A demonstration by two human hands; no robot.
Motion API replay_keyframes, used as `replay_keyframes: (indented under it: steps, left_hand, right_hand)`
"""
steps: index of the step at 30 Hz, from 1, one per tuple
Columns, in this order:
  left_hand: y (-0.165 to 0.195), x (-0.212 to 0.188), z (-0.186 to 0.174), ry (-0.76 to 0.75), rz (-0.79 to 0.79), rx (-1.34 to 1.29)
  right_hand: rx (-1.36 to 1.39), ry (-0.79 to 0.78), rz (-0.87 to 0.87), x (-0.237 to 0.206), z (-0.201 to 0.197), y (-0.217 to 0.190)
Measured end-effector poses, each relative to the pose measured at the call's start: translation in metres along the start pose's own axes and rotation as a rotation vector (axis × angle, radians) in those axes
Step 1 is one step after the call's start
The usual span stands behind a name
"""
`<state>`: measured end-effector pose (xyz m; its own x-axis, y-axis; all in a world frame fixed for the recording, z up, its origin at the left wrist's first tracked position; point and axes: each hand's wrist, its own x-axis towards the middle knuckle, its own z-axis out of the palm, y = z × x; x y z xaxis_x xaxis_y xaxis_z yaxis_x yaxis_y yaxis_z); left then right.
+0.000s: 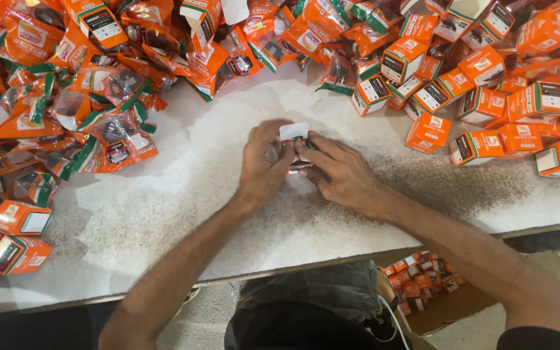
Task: The person picks small plastic-wrapped toy items from a large pile on the table and places them into small orange paper boxes, folding the boxes closed. They repeat this packing cycle continuously, pushing packed boxes back into the pile and grabbing new items and flat boxes as needed.
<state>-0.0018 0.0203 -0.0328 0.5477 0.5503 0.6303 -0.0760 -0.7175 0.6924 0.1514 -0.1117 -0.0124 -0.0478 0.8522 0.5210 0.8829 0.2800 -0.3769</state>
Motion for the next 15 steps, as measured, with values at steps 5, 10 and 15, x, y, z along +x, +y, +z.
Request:
replay_keyframes:
  steps: [5,10,15]
  left_hand:
    - [0.017,-0.001,-0.019,-0.202,-0.044,-0.083]
    - [0.024,-0.003,-0.028,-0.277,0.194,0.081]
    - [0.02,-0.006,-0.023,-0.226,0.104,0.047]
  right_hand:
    - [0.208,-0.047,0.212,-0.002,0.002,0.005]
    - [0.257,-0.032,0.272,-0.004,0.003,0.005]
    - [0.237,-0.062,0.205,0.001,0.0,0.002]
